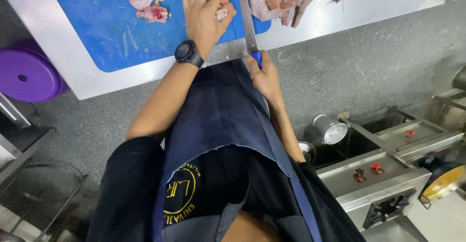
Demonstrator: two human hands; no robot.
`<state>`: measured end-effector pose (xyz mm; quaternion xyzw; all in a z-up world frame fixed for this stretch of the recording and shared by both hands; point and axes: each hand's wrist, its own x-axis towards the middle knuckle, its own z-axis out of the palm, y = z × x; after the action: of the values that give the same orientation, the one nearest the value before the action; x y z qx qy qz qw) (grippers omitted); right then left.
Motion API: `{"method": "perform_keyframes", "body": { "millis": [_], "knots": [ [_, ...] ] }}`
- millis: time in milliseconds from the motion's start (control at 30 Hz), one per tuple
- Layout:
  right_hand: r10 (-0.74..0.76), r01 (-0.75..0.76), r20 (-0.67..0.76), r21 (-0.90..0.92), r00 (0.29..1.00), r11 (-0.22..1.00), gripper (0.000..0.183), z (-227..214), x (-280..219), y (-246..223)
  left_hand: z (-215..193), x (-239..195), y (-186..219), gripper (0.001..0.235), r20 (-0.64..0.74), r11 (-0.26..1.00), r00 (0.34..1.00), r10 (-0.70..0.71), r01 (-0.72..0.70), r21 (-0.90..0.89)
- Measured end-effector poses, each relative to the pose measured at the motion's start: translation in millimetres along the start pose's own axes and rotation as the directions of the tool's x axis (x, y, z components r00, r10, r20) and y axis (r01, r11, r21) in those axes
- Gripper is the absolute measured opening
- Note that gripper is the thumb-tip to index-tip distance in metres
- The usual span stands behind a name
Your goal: The person uses a knife to cut raw chicken pieces on a blue cutting board. They repeatedly slice the meat into smaller portions and move the pieces aside on the board.
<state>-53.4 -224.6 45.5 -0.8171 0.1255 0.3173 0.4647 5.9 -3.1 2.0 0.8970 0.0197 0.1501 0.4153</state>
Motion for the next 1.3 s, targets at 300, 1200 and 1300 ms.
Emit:
{"method": "perform_keyframes", "body": {
  "millis": [300,1200,1300],
  "knots": [
    [-0.261,0.251,0.013,-0.327,0.965,0.911,0.031,2.1,-15.6,-22.2,-33.4,-24.8,11.4,0.048,-0.016,0.931,0.994,-0.105,0.093,-0.352],
    [-0.229,0.19,0.017,-0.62,0.973,0.761,0.041,41.3,23.2,-24.1,-9.6,-19.4,-12.1,0.019,-0.022,0.926,1.0,0.0,-0.009,-0.378],
    [-0.107,0.099,0.025,-0.615,0.994,0.783,0.043,37.4,21.9,-30.2,-6.8,-9.2,-13.7,0.019,-0.076,0.942,0.997,0.019,-0.043,-0.332]
  ]
}}
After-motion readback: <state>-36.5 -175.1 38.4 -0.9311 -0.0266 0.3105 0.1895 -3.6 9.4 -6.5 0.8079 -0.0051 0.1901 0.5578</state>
